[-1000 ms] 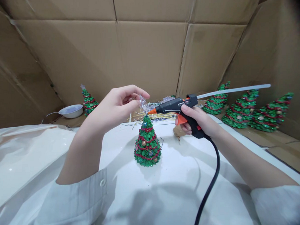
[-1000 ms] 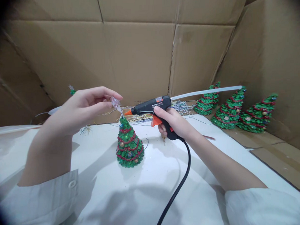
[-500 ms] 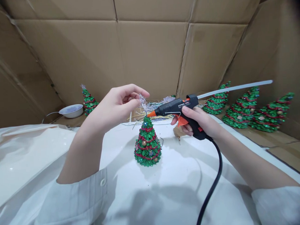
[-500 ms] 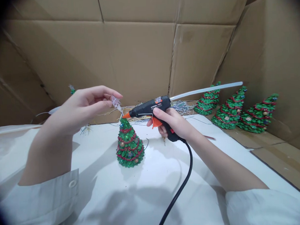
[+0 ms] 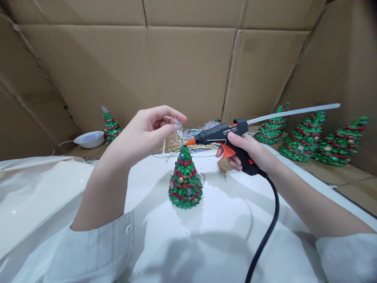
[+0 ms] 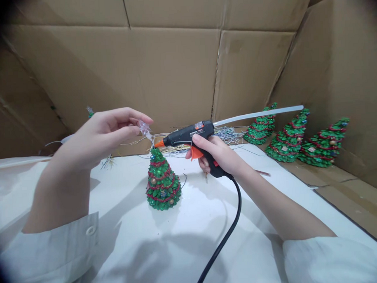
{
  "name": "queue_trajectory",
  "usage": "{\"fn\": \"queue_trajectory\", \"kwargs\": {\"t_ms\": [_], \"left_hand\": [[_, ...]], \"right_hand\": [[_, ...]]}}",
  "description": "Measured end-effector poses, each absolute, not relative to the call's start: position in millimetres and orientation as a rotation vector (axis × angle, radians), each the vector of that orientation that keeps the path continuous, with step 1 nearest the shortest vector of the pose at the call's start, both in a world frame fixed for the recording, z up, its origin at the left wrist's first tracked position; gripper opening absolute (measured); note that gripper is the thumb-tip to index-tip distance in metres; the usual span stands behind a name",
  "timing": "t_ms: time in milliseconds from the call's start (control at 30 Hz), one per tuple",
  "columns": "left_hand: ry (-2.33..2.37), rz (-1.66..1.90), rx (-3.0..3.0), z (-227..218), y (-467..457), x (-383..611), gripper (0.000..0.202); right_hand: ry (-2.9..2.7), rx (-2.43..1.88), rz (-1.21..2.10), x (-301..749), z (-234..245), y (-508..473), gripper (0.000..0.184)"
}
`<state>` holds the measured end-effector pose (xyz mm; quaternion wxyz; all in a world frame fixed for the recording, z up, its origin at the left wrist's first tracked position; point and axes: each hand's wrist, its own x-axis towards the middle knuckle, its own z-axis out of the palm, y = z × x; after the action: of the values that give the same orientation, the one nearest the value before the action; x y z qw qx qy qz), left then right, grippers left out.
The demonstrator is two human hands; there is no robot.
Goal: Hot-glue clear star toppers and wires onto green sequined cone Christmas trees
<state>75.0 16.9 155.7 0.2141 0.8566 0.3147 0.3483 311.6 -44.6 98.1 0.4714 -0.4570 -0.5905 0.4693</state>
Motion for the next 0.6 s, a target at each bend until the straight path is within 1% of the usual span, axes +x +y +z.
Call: {"fn": "queue_trajectory", "kwargs": {"t_ms": [200,300,467,600], "left_hand": [[0.845,0.968,2.320,155.5,18.0,74.2,0.024],[0.842,0.964,2.318,155.9,17.9,73.8,0.024],[0.866,0.967,2.345,157.7,17.8,72.1,0.025],[0.864,0.959,2.364,158.9,17.1,70.3,0.025]], "right_hand": [[-1.462,-1.097,1.124,316.1,100.5,-46.5,0.046],[-1.340,-1.055,1.090,323.5,102.7,-42.3,0.044],[-1.139,-1.023,1.059,330.4,109.0,-37.2,0.048],[-1.017,-1.043,1.061,335.1,103.3,-43.0,0.046]]}}
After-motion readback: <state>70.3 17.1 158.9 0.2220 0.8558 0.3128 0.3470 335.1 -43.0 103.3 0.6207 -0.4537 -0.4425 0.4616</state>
